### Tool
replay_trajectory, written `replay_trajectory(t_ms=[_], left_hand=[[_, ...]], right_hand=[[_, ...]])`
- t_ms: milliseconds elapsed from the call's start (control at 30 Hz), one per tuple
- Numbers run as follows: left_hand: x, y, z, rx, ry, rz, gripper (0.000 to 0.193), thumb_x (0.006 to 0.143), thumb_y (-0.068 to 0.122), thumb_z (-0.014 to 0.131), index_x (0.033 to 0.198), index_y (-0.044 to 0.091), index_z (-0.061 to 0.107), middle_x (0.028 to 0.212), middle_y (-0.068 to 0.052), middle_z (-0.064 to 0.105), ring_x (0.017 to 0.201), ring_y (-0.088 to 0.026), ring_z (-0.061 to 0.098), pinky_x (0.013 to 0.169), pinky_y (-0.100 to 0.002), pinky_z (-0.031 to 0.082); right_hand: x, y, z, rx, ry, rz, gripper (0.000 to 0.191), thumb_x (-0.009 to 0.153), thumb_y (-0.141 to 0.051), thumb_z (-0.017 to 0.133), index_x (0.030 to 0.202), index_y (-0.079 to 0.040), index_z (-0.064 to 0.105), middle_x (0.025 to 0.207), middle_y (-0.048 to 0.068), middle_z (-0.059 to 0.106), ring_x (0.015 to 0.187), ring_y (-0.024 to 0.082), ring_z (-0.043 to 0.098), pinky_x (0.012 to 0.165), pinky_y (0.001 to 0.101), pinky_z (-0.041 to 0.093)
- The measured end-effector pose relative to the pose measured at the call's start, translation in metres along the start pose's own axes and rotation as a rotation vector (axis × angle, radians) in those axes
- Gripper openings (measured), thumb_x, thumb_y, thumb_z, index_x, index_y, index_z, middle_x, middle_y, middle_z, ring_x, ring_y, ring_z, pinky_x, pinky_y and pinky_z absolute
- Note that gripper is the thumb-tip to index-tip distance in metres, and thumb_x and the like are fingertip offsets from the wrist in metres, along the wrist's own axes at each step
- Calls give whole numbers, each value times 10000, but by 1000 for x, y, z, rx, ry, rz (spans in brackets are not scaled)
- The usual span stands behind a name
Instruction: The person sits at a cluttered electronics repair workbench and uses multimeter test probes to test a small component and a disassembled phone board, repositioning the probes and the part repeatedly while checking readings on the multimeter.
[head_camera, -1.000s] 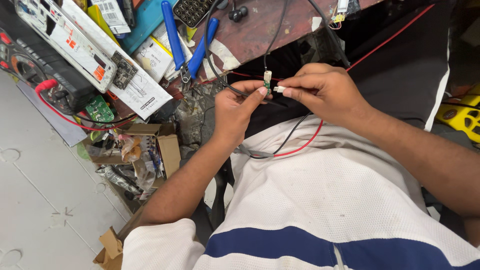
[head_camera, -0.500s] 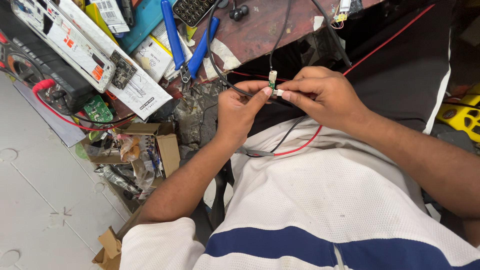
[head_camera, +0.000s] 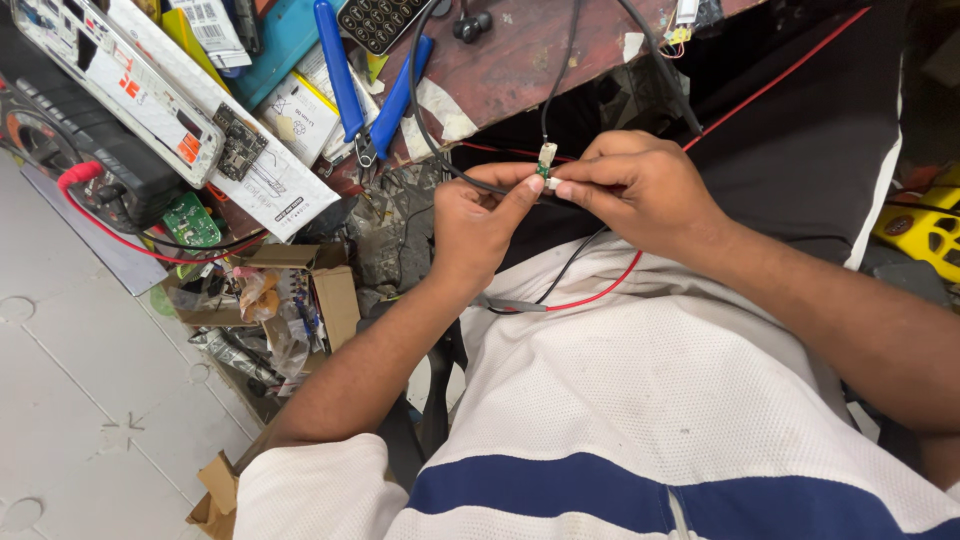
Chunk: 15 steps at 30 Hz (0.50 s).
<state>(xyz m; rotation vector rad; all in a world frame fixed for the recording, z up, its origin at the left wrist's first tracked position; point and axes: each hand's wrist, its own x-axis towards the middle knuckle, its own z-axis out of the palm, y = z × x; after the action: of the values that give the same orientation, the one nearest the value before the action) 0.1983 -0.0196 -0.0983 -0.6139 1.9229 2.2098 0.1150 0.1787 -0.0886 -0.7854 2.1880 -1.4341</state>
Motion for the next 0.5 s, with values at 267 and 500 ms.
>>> replay_trajectory(t_ms=[267, 500], left_hand=[[2, -2, 1, -48, -12, -15, 168, 977, 33, 716, 1119, -54, 740, 1022, -90, 769, 905, -90, 701, 835, -239, 567], [9, -12, -1, -204, -57, 63, 273, 978, 26, 721, 1235, -49, 667, 1115, -74, 737, 1034, -117, 703, 953, -285, 580]], right_hand=[[3, -2, -2, 40, 3, 51, 162, 922, -141, 804, 1064, -63, 793, 899, 40, 722, 751, 144, 649, 637, 276, 500], [6, -2, -7, 23, 59, -9, 263, 901, -147, 826, 1127, -27, 765, 939, 67, 724, 795, 141, 690, 647, 252, 542]])
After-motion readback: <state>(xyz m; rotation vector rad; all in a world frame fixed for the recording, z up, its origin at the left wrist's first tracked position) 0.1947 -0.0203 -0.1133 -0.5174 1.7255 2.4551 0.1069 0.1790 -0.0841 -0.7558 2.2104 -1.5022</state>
